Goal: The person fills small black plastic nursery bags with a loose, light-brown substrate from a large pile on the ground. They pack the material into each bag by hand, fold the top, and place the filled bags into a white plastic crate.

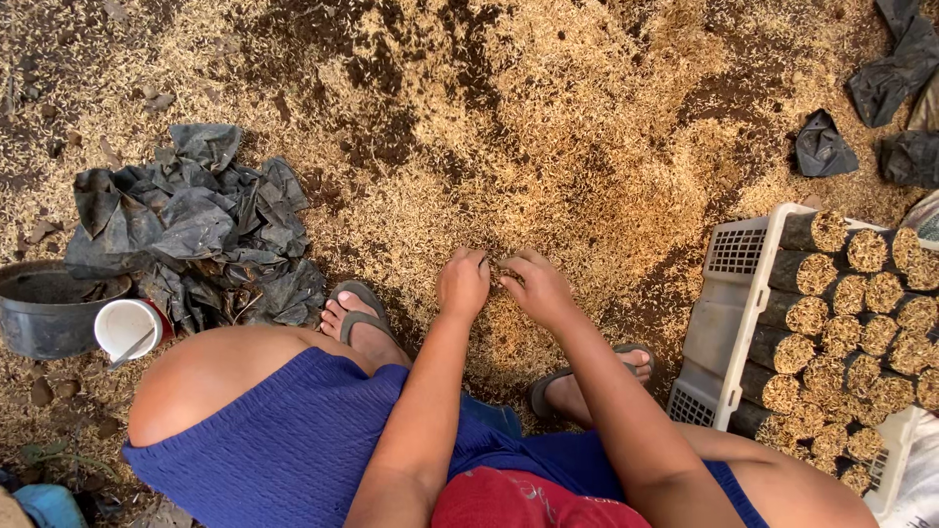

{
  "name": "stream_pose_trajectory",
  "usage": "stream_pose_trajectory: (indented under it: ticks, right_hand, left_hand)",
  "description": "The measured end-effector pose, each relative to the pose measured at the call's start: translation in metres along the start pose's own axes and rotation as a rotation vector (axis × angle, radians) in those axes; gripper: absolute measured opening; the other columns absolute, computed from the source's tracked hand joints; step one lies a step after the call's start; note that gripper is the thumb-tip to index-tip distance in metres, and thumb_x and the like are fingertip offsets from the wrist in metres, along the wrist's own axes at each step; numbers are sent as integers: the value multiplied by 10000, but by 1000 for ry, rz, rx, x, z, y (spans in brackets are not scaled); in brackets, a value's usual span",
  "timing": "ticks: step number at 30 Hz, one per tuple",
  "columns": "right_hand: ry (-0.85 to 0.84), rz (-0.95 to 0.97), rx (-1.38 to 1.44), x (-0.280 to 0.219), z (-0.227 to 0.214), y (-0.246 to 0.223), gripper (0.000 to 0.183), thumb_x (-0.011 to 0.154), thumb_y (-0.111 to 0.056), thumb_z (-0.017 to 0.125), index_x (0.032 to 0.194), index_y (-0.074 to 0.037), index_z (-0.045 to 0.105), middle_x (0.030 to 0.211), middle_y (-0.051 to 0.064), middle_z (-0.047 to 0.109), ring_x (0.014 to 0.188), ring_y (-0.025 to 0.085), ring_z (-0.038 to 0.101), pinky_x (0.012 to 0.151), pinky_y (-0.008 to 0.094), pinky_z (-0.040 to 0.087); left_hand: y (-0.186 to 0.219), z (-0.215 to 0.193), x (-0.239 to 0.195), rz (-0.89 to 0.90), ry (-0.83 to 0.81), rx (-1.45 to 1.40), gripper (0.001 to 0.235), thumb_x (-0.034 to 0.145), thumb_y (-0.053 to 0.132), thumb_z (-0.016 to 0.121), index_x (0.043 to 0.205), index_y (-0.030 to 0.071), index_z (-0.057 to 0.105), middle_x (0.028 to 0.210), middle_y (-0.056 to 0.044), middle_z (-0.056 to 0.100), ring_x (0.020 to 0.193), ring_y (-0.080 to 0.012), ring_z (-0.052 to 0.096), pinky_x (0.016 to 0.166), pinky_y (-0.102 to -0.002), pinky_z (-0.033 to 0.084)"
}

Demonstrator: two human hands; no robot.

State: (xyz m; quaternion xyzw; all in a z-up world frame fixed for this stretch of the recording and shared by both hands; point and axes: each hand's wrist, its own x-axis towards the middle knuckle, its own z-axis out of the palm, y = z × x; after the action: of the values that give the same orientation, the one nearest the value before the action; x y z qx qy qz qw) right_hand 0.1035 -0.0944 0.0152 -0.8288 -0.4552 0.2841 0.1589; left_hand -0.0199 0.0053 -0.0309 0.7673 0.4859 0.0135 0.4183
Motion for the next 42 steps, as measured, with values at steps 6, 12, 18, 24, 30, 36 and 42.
stream_pose_trajectory:
  ticks: [6, 12, 18, 24, 30, 36, 42]
  right_hand:
    - [342, -260, -79, 8, 35, 12, 293, 1025, -141, 599, 1316, -115, 573, 1360, 128, 633, 1287, 319, 613, 1144, 460, 468]
    - [71, -497, -540, 17, 22, 36, 448, 840, -217, 678, 1273, -117, 621, 1418, 166, 582, 1344, 398, 497, 1108, 542, 365]
    - [191, -74, -350, 47, 4, 72, 304, 947, -64, 651, 1223, -172, 722, 1513, 113, 539, 1365, 355, 513, 1144, 466, 426]
    - [202, 262, 239, 42, -26, 74, 342, 955, -95, 655, 1295, -121, 685, 1442, 152, 587, 1316, 305, 548, 1110, 475, 432]
    - [-166, 350, 788, 26, -47, 34, 358, 974, -226, 601, 1317, -146, 664, 1287, 117, 703, 1121, 268, 692, 1006, 453, 572]
    - [-65, 127, 285, 11, -44, 5, 337, 958, -211, 651, 1287, -154, 698, 1445, 136, 573, 1250, 306, 611, 1035, 458, 518]
    - [59, -75, -254, -10, -4, -11, 311, 937, -183, 676, 1239, -189, 748, 1587, 180, 415, 1396, 428, 444, 1088, 524, 429]
  left_hand:
    - [-5, -12, 13, 35, 271, -15, 219, 998, 125, 597, 1126, 51, 757, 1197, -120, 736, 803, -259, 746, 683, -361, 607]
    - [-10, -10, 17, -18, 233, 21, 233, 990, 123, 592, 1143, 58, 755, 1173, -137, 739, 798, -254, 746, 653, -353, 606]
    - [0, 12, 11, -49, 81, -45, 231, 1017, 115, 569, 1148, 62, 752, 1059, -147, 748, 758, -252, 731, 651, -364, 606]
    - [1, 19, 7, 24, 12, -69, 254, 945, 119, 610, 1149, 25, 729, 1046, -146, 739, 762, -239, 717, 661, -360, 613]
    - [11, 10, 4, 11, -61, 16, 218, 987, 160, 601, 1106, 44, 742, 1021, -145, 726, 804, -238, 712, 682, -358, 609]
    - [18, 3, 3, 58, -3, 57, 338, 886, 127, 659, 1198, -1, 671, 1054, -162, 706, 793, -261, 710, 650, -395, 583]
    - [22, 0, 3, 62, -125, 30, 460, 884, 55, 640, 1331, -4, 550, 1065, -173, 693, 769, -277, 712, 635, -406, 591]
